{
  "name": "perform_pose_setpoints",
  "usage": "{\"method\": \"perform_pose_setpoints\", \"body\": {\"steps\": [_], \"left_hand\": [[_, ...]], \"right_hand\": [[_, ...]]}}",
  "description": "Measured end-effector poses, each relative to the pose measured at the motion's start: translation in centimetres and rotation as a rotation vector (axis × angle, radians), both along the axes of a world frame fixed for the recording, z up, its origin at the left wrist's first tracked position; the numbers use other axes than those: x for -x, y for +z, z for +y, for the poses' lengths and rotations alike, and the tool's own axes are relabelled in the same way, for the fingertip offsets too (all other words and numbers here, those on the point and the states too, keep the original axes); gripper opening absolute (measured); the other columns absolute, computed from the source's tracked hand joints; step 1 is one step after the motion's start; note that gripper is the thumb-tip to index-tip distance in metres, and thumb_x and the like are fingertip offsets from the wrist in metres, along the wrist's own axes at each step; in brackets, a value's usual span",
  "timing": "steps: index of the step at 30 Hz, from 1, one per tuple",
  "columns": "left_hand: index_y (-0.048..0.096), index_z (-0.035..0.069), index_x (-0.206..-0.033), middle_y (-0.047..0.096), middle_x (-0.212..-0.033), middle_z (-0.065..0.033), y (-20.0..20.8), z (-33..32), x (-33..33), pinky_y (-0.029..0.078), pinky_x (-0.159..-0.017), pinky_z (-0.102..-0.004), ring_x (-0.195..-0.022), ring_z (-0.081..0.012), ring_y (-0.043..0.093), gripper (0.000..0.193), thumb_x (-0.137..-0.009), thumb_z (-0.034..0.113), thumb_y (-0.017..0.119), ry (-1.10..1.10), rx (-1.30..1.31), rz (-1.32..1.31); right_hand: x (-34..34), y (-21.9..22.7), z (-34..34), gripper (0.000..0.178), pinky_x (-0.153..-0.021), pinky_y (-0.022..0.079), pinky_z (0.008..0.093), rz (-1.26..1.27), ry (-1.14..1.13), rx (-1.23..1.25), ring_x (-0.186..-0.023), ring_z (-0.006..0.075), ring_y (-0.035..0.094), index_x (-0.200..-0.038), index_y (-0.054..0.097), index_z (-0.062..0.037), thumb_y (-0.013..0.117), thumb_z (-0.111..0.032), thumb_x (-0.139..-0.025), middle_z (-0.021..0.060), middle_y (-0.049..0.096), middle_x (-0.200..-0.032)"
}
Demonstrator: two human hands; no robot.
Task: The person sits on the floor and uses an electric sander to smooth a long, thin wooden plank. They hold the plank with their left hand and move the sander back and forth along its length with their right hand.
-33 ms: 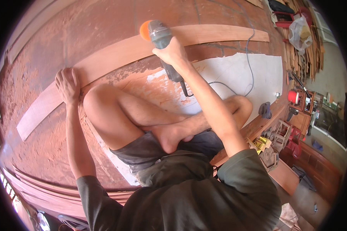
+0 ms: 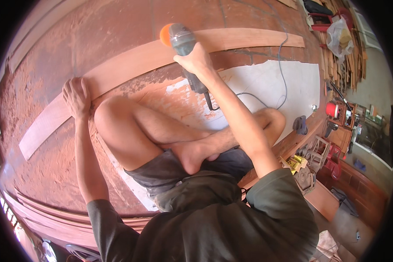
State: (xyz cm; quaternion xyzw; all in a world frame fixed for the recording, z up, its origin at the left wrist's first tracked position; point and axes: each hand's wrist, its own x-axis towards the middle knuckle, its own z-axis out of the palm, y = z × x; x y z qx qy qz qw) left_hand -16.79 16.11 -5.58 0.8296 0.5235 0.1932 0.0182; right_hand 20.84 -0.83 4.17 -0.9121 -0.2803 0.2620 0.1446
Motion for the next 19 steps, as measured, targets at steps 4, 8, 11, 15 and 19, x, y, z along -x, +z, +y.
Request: {"method": "perform_pose_setpoints", "body": {"steps": [4, 8, 11, 15, 19], "left_hand": [[0.061, 0.011, -0.125, 0.059, -0.128, -0.0151, -0.4, 0.1, 0.4, 0.038, -0.107, -0.0484, -0.127, -0.0353, 0.051, 0.038, -0.103, 0.041, 0.052, -0.012, -0.001, -0.011], [0.060, 0.012, -0.126, 0.058, -0.128, -0.0148, -1.1, 0.6, 0.8, 0.039, -0.107, -0.0476, -0.126, -0.0353, 0.051, 0.037, -0.103, 0.039, 0.053, 0.005, -0.018, -0.022], [0.059, 0.011, -0.125, 0.059, -0.127, -0.0143, 0.0, 0.5, 0.5, 0.039, -0.106, -0.0472, -0.126, -0.0355, 0.051, 0.036, -0.102, 0.038, 0.054, -0.014, 0.044, 0.006], [0.060, 0.011, -0.125, 0.059, -0.127, -0.0140, -0.1, 0.7, 0.2, 0.039, -0.106, -0.0476, -0.126, -0.0344, 0.051, 0.036, -0.102, 0.038, 0.054, 0.016, 0.008, -0.017], [0.056, 0.014, -0.132, 0.057, -0.133, -0.0131, -1.8, 1.2, 0.6, 0.038, -0.111, -0.0468, -0.132, -0.0318, 0.048, 0.042, -0.101, 0.042, 0.055, 0.042, 0.006, -0.021]], "right_hand": [[-4.0, 1.1, -2.0, 0.058, -0.088, 0.057, 0.0413, 0.072, -0.061, -0.009, -0.098, 0.0362, 0.073, -0.106, 0.069, 0.0024, 0.083, -0.035, -0.064, 0.0260, 0.073, -0.104], [-9.8, -0.4, -4.6, 0.053, -0.086, 0.056, 0.0390, -0.046, -0.134, 0.008, -0.095, 0.0306, 0.074, -0.102, 0.074, -0.0002, 0.082, -0.038, -0.066, 0.0204, 0.075, -0.098], [-11.2, -0.1, -5.3, 0.057, -0.086, 0.056, 0.0378, -0.030, -0.179, 0.039, -0.095, 0.0301, 0.074, -0.103, 0.075, 0.0018, 0.082, -0.040, -0.065, 0.0215, 0.075, -0.100], [-7.0, -0.5, -3.0, 0.046, -0.081, 0.057, 0.0395, -0.033, -0.142, -0.032, -0.089, 0.0288, 0.074, -0.094, 0.074, -0.0006, 0.082, -0.036, -0.065, 0.0194, 0.075, -0.092], [0.5, 0.8, 1.0, 0.037, -0.074, 0.058, 0.0390, 0.031, -0.060, 0.020, -0.079, 0.0282, 0.075, -0.086, 0.073, -0.0040, 0.079, -0.035, -0.066, 0.0173, 0.075, -0.084]]}}
